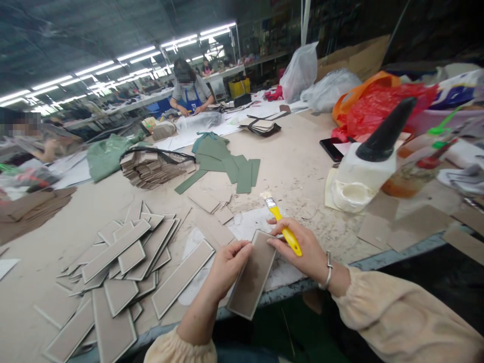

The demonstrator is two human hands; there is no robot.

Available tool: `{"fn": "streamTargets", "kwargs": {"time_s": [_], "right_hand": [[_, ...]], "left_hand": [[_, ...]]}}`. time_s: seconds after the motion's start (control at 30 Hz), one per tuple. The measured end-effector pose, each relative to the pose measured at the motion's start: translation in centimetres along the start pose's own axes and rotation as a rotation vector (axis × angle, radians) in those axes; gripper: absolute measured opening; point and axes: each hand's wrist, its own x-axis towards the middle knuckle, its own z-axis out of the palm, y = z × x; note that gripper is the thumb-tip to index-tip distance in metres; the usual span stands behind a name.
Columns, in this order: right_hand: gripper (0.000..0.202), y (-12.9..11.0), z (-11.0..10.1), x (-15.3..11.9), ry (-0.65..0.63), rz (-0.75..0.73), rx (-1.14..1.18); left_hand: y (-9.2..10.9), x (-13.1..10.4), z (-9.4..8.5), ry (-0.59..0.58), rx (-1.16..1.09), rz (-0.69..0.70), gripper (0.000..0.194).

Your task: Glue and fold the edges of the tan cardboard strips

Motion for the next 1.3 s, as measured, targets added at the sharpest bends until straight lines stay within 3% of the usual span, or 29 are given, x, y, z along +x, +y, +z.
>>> {"fn": "streamTargets", "kwargs": {"time_s": [0.13,0.43,0.83,1.3], "right_hand": [[0.017,-1.3,0.5,0.8,-0.002,0.041,0.098],[0.019,-2.4,1.5,1.3,0.0,0.066,0.206],[0.017,-2.5,2.2,2.0,-0.059,0.107,0.244],[0.02,-2.4,2.0,2.3,-0.089,0.133,0.232]], "left_hand": [[-0.1,-0.2,-0.3,-0.012,-0.311,-0.065,0.041],[-0.1,-1.0,-0.5,0.084,-0.565,-0.073,0.039],[-0.7,-0.5,-0.2,0.159,-0.706,-0.04,0.033],[-0.4,-0.5,0.3,0.071,-0.85,0.071,0.028]]}}
